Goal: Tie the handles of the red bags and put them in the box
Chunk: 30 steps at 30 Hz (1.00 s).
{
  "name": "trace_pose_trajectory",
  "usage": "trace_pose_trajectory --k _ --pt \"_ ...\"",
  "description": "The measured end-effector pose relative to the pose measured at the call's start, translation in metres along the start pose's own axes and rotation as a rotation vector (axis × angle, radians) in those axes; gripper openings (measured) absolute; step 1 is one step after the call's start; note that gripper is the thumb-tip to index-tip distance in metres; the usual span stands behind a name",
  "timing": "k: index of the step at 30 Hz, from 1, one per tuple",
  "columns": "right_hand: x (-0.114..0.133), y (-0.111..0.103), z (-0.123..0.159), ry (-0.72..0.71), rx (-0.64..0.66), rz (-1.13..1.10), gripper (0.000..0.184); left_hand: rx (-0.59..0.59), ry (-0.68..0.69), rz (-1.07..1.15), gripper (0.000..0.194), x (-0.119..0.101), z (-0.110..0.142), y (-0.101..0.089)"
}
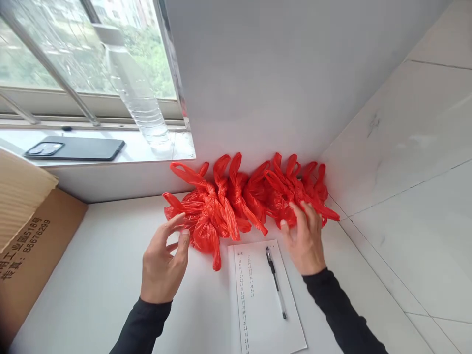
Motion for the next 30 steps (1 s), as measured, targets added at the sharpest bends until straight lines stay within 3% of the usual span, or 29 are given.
trace_pose_trajectory --k 2,4,7,9,14,18,21,25,30 --pt "0.014 0.012 0.040 -0.080 0.034 -0.076 0.048 -0.087 -0.002 -0.012 0.032 0.018 0.021 -0.005" --pt "0.020 0.025 0.076 -0.142 0.177 -0.109 0.043 -0.099 -0.013 -0.017 0.034 0.037 0.041 -0.005" --pt "0.011 0.036 0.113 -0.122 0.358 -0.150 0.040 -0.074 -0.167 0.145 0.035 0.065 0.068 -0.003" --pt "-0.001 0.037 0.125 -0.071 0.409 -0.189 0.041 -0.091 -0.260 0.212 0.036 0.073 0.079 -0.004" --pt "-0.022 0.044 0.131 -0.025 0.298 -0.286 0.045 -0.102 -0.244 0.178 0.042 0.060 0.087 -0.006" --pt "-0.023 0.054 0.131 -0.042 0.215 -0.306 0.044 -0.088 -0.223 0.167 0.045 0.051 0.091 0.008" --pt "-0.020 0.057 0.129 -0.023 0.197 -0.300 0.043 -0.064 -0.213 0.190 0.036 0.047 0.092 0.021" --pt "-0.014 0.058 0.125 0.028 0.215 -0.277 0.044 0.023 -0.209 0.272 0.025 0.040 0.077 0.036" --pt "-0.012 0.061 0.121 0.091 0.232 -0.245 0.044 0.103 -0.280 0.410 0.040 0.040 0.058 0.042"
Point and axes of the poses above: each hand's wrist, its own z-axis away from the middle knuckle, its own y-axis out of the palm, x = y × z, the point moved 4 cm from there along -z, towards the middle knuckle, and after that the axes turned 1 degree about -z, right-handed, at the moved point
